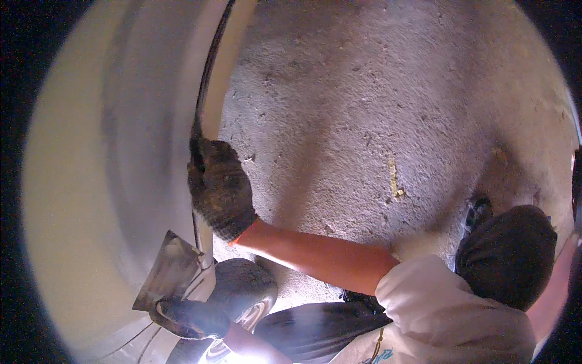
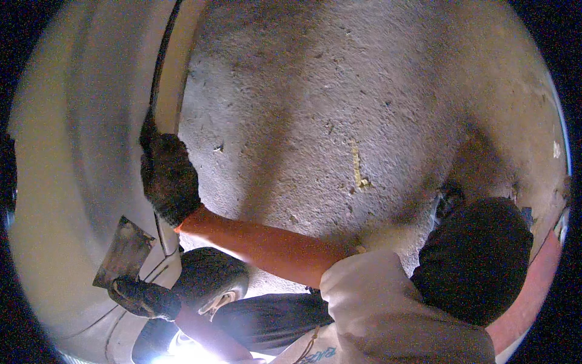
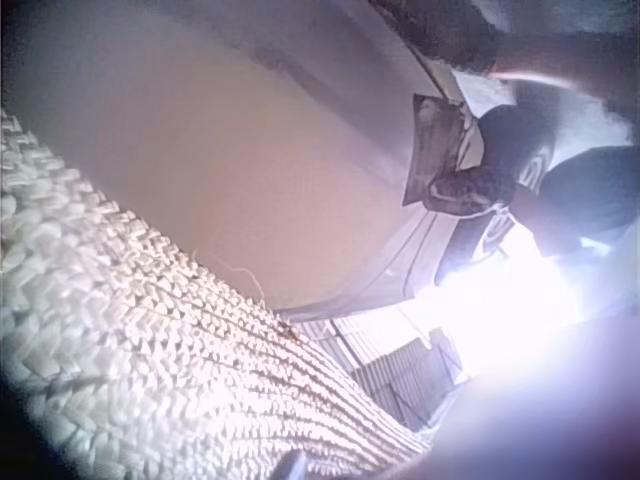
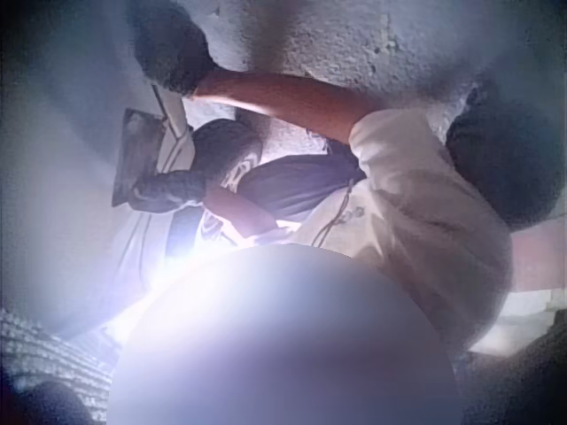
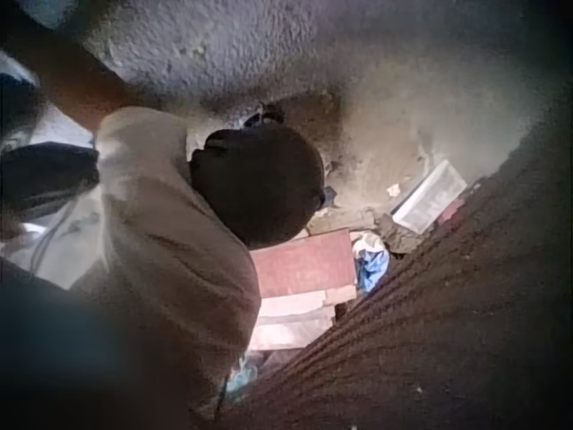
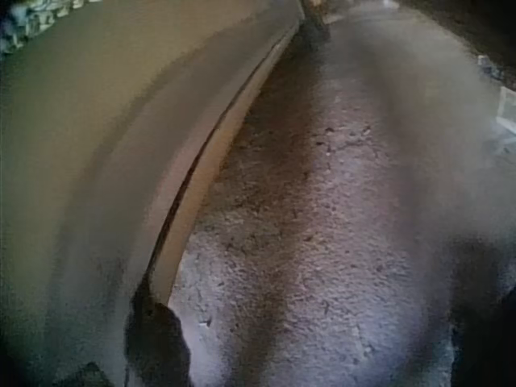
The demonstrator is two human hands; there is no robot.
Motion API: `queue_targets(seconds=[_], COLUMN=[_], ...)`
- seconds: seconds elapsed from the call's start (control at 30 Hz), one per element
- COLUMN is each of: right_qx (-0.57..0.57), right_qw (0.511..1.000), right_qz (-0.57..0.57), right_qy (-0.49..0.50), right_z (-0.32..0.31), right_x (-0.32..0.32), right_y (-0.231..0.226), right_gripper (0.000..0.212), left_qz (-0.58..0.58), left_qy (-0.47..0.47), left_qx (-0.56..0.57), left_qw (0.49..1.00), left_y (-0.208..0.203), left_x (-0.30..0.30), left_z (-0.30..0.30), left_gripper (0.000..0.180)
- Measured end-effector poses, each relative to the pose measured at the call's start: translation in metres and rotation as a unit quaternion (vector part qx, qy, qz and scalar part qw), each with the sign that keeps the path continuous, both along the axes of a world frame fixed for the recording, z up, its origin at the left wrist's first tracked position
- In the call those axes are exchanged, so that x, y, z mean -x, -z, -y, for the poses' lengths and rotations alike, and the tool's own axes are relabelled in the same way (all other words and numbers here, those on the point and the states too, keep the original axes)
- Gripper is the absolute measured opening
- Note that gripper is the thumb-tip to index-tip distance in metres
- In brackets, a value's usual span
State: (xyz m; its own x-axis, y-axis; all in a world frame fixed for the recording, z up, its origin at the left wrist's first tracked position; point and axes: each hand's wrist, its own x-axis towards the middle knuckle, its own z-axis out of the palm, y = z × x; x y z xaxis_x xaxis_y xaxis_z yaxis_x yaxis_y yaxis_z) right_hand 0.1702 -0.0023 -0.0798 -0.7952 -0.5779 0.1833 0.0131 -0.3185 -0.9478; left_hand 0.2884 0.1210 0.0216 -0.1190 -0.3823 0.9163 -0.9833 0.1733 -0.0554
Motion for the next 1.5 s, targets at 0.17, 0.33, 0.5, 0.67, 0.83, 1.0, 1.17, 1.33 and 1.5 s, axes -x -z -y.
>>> queue_targets(seconds=[0.17,0.33,0.5,0.67,0.83,1.0,1.17,1.33,1.5], right_qx=[0.062,-0.059,0.118,0.037,-0.028,-0.004,0.03,0.052,0.075], right_qw=[0.984,0.798,0.74,0.897,0.991,0.987,0.985,0.862,0.791], right_qz=[0.154,0.504,0.582,0.326,0.106,0.145,0.06,0.454,0.519], right_qy=[-0.064,-0.326,-0.316,-0.297,-0.074,-0.073,-0.158,-0.221,-0.314], right_z=[0.006,0.022,0.015,0.009,0.014,-0.021,-0.031,0.007,0.015], right_x=[0.012,0.019,0.008,0.002,-0.023,-0.032,-0.014,0.012,-0.005], right_y=[0.041,0.089,0.076,0.062,0.036,0.01,0.021,0.08,0.085], right_gripper=[0.033,0.043,0.04,0.035,0.023,0.023,0.027,0.045,0.036], left_qz=[-0.028,0.117,0.171,0.032,0.156,0.271,0.176,0.264,0.249], left_qy=[-0.002,0.063,0.115,0.028,0.141,0.194,0.211,0.14,0.236], left_qx=[-0.03,0.004,0.03,0.021,0.016,0.079,0.021,0.109,0.107], left_qw=[0.999,0.991,0.978,0.999,0.978,0.94,0.961,0.948,0.933], left_y=[0.0,-0.01,-0.004,-0.005,-0.016,-0.018,-0.018,-0.021,-0.026], left_x=[-0.021,-0.042,-0.027,-0.007,-0.023,-0.051,-0.07,-0.085,-0.083], left_z=[-0.002,-0.002,-0.004,-0.014,-0.01,-0.007,-0.01,-0.012,-0.009], left_gripper=[0.039,0.043,0.039,0.036,0.035,0.038,0.041,0.04,0.038])
